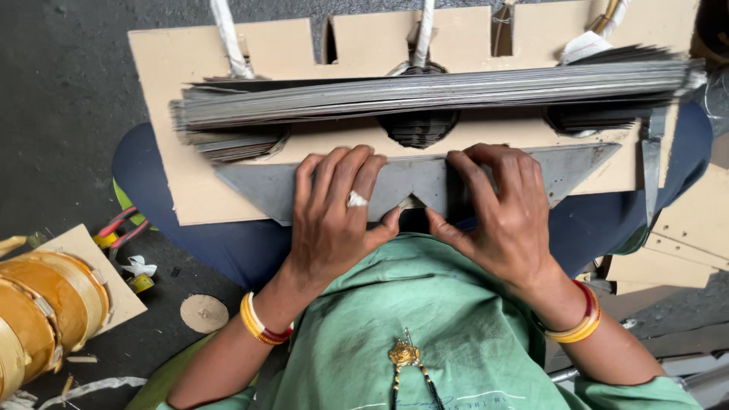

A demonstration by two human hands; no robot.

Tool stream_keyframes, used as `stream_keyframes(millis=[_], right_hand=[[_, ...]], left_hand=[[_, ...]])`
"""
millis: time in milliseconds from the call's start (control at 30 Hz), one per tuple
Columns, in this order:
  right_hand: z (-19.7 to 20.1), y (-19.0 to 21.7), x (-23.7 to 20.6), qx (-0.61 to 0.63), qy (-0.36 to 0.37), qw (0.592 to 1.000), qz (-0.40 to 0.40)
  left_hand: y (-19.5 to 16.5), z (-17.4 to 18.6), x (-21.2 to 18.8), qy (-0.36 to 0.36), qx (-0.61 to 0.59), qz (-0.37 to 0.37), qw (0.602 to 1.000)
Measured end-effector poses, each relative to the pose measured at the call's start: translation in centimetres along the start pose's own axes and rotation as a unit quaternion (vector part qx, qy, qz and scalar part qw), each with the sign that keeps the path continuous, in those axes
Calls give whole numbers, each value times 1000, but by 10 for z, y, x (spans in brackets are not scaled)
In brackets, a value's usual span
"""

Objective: The person sits on the floor and repeatedly inserts thin metal strips into slots on a cardboard jig. They align the strips and press them into place, occasionally adjusting the stack. The task involves handling multiple metal strips and a cardboard fixture.

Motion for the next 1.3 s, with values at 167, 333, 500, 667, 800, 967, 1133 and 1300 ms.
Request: stream_keyframes(millis=[167,333,500,667,800,967,1133,1300], right_hand=[[23,0,-24,-127,-148,979,55],[17,-50,-27,-100,-13,994,40],[59,-115,-32,-114,13,993,1],[87,-156,-31,-164,-102,981,10],[77,-181,-32,-215,-141,966,2],[72,-189,-45,-219,-157,963,-5],[73,-191,-48,-227,-157,961,-5],[76,-191,-48,-230,-160,960,-6]], left_hand=[[-32,-7,-22,-61,182,-134,972],[-32,-12,-15,-28,162,-144,976],[-45,-5,7,-31,118,-153,981],[-60,-9,40,-64,111,-162,978],[-60,-10,60,-76,138,-132,979],[-57,-16,71,-68,132,-138,979],[-50,-20,76,-85,112,-110,984],[-69,-8,73,-86,122,-113,982]])
Point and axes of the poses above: each hand's wrist, its own x-axis towards the middle knuckle, its own z-axis out of the back of the hand, y = z × x, the point moved 10 cm from there along x, towards the middle knuckle, and after that the axes turned 12 degrees about -x, right-handed, at the moved point
